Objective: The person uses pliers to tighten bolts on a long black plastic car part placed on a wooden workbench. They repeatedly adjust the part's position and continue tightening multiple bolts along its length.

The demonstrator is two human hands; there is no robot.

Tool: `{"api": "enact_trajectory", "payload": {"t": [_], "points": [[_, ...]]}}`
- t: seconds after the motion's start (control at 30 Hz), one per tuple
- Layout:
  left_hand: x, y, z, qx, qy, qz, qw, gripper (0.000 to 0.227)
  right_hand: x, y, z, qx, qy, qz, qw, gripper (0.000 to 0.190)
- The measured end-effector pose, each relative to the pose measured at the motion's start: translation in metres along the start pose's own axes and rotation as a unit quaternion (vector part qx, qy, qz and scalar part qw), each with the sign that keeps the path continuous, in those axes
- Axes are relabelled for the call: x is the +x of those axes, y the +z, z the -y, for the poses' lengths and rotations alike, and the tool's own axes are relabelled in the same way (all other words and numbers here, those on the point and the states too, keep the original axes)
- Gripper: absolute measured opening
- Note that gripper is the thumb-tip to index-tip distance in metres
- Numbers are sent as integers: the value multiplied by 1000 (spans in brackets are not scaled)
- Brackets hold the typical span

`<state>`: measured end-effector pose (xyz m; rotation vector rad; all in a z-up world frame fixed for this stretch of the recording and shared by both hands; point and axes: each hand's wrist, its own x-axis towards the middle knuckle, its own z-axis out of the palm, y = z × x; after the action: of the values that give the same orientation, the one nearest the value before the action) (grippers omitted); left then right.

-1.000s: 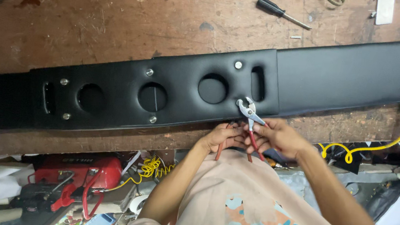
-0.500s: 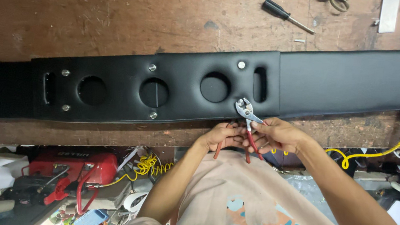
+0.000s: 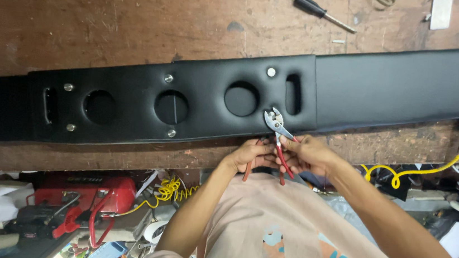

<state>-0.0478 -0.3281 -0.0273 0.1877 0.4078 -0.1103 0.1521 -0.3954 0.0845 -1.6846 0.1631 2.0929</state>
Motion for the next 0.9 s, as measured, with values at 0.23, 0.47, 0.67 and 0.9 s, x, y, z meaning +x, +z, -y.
{"api": "enact_trajectory", "payload": {"t": [0.23,0.47,0.67,0.9], "points": [[-2,1,-2,-11,-4,16,1000,28,-5,5,-4,-15,-28,-12,999,41],[-4,3,-3,-6,16,29,999,24,-8,19,-6,-31,-70,-57,995,40],[3,-14,9,-5,6,1,1000,21,-1,27,-19,5,-87,-100,991,36],[20,-49,39,22,-5,-87,996,18,19,55,-49,117,-166,-127,971,35]]}}
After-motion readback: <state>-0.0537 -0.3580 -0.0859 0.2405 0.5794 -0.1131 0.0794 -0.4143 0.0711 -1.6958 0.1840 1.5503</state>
